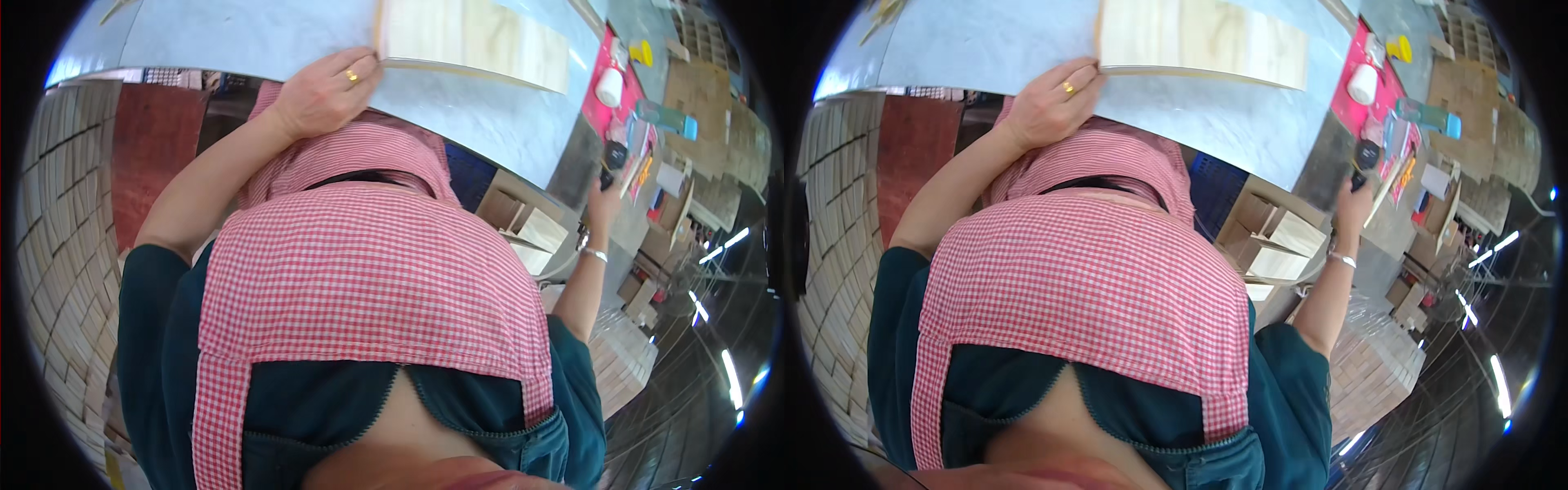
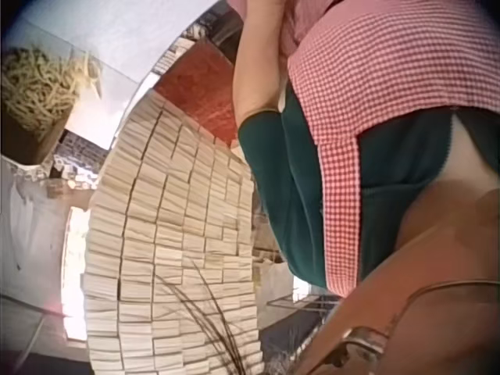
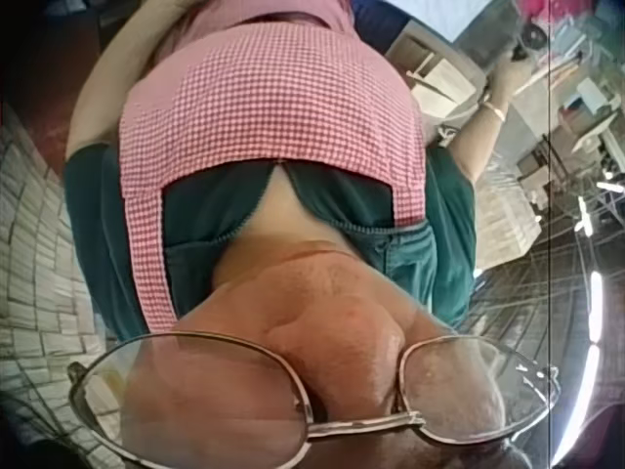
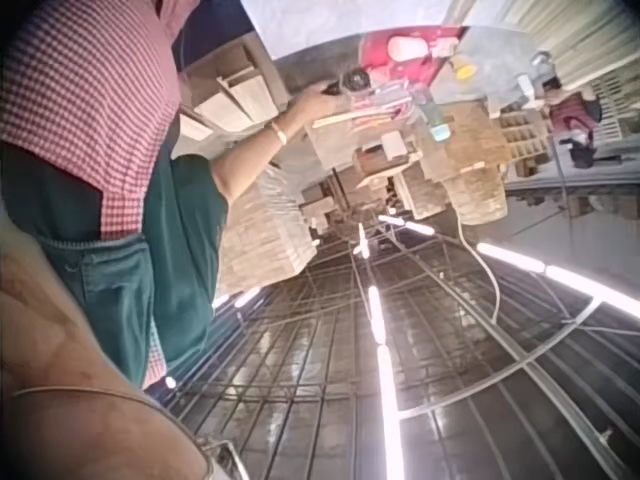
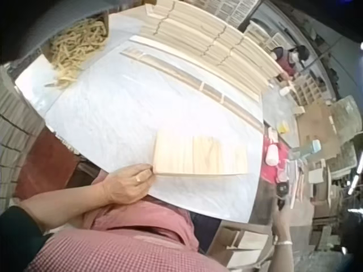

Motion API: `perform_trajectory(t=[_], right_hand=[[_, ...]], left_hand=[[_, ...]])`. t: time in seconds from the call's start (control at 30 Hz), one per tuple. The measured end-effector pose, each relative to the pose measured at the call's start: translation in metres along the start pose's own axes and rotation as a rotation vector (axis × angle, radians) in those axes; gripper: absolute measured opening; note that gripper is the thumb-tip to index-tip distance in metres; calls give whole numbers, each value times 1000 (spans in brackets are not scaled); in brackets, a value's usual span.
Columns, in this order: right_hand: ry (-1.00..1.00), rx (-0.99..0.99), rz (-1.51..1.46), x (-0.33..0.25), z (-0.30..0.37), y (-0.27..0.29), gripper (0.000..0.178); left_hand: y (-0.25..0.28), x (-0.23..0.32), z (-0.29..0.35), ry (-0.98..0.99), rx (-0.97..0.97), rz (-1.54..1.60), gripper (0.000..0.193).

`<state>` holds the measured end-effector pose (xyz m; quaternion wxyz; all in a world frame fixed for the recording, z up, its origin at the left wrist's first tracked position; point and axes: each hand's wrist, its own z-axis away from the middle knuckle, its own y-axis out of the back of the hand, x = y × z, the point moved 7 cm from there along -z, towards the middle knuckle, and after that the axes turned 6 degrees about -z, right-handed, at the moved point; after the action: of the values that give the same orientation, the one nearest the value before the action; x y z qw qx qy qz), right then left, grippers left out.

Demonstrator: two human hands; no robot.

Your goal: Assemble small wooden boxes using glue and a pneumatic nail gun.

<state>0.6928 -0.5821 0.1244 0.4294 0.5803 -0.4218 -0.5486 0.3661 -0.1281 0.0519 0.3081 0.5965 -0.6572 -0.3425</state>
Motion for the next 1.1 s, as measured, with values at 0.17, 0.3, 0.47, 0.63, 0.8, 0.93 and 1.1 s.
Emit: perform_trajectory(t=[0.17,0.3,0.47,0.63,0.8,0.93,1.1], right_hand=[[163,107,314,55,-15,-43,41],[227,110,288,39,-11,-55,46],[417,205,150,-36,9,-38,48],[522,-41,-500,-153,47,-76,38],[520,-141,-936,-205,44,-56,34],[469,-261,-807,-232,23,-72,35],[470,-318,-496,-249,-11,-112,36]], left_hand=[[0,-7,-6,42,-25,166,36],[1,-28,-4,380,-4,374,50],[-11,-65,-33,515,-62,535,81],[-16,-71,-49,505,-177,518,74],[8,-86,-60,957,-408,886,62],[16,-111,-52,1181,-775,942,53],[-1,-126,-40,1204,-692,807,50]])
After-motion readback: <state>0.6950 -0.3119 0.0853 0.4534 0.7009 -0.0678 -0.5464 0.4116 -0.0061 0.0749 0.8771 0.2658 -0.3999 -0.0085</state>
